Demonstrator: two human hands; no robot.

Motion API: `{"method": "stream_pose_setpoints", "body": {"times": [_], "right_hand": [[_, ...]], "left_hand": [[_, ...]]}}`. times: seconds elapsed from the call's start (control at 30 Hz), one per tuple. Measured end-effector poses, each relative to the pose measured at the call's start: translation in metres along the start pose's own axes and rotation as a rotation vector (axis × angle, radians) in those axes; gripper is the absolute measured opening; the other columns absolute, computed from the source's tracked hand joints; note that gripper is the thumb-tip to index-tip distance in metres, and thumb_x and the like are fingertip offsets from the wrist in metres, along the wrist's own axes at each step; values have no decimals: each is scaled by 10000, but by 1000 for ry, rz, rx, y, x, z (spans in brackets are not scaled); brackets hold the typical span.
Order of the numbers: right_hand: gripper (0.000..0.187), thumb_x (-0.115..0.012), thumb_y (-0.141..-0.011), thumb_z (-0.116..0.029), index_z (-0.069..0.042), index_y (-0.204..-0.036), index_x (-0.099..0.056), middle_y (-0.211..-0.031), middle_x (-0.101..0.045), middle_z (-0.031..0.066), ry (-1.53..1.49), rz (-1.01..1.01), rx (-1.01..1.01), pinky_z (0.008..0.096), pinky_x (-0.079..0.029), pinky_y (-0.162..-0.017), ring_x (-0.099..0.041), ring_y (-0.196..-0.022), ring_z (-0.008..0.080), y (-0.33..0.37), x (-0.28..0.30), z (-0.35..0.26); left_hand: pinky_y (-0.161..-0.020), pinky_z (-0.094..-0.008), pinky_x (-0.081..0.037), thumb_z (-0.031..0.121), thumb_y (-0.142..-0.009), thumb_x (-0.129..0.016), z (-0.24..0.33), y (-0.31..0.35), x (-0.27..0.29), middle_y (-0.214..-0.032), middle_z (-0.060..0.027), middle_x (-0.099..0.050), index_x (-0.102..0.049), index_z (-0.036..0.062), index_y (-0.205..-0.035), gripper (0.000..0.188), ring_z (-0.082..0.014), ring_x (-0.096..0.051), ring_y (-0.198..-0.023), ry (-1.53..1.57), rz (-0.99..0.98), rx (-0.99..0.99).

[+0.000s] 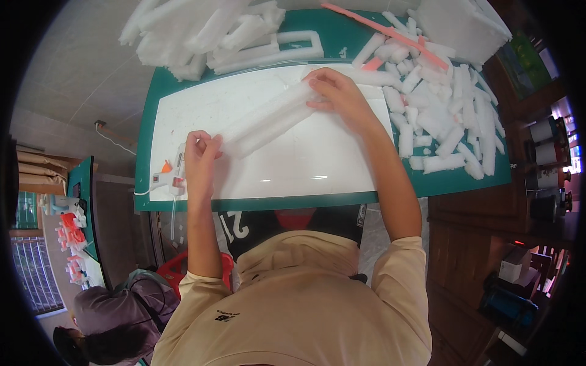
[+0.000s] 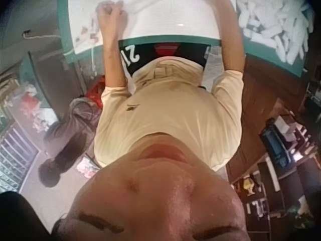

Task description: Gluing foam strips together to create a structure using a hot glue gun

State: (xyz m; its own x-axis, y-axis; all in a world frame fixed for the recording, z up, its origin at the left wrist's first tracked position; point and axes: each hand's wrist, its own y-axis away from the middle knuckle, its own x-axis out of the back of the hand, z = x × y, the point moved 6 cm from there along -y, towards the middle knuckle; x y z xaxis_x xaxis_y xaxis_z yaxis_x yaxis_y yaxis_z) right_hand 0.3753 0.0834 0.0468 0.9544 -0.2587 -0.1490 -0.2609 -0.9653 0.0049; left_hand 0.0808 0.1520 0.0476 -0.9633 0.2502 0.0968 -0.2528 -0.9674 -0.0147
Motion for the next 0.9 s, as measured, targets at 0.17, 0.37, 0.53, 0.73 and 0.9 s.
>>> {"method": "stream_pose_setpoints", "body": {"times": [0.17,0.37,0.53,0.73,0.9], "right_hand": [[305,-538,-989,-172,-59,-1272,-557,-1159,-586,84,-6,38,-17,313,-567,-916,-579,-1069,157,3,0,-3],[353,-540,-978,-169,-70,-1317,-531,-1144,-595,92,-2,71,-17,318,-558,-925,-582,-1048,159,1,1,0],[359,-538,-976,-187,-76,-1317,-534,-1140,-602,90,14,76,-34,309,-574,-871,-581,-1057,160,3,-1,-3],[350,-526,-976,-184,-82,-1311,-539,-1151,-612,90,47,101,-33,308,-580,-846,-586,-1063,161,3,1,-3],[345,-519,-978,-178,-84,-1310,-532,-1171,-613,93,35,84,-34,313,-577,-853,-586,-1071,163,3,0,-3]], "left_hand": [[-596,-201,-315,121,-888,-686,-1,0,-2,-749,55,-494,-484,78,-955,217,-23,-415,-687,29,-5,8],[-603,-203,-316,120,-885,-681,2,2,-2,-751,57,-489,-479,81,-953,217,-26,-413,-694,32,-18,25],[-631,-208,-325,104,-883,-669,4,4,-3,-762,53,-483,-470,86,-951,211,-34,-417,-723,79,-46,38],[-649,-211,-329,83,-873,-666,6,5,-6,-766,50,-482,-461,93,-936,214,-42,-422,-740,130,-77,53],[-649,-213,-330,62,-865,-656,7,6,-6,-760,54,-482,-462,102,-916,205,-45,-423,-734,134,-72,76]]}}
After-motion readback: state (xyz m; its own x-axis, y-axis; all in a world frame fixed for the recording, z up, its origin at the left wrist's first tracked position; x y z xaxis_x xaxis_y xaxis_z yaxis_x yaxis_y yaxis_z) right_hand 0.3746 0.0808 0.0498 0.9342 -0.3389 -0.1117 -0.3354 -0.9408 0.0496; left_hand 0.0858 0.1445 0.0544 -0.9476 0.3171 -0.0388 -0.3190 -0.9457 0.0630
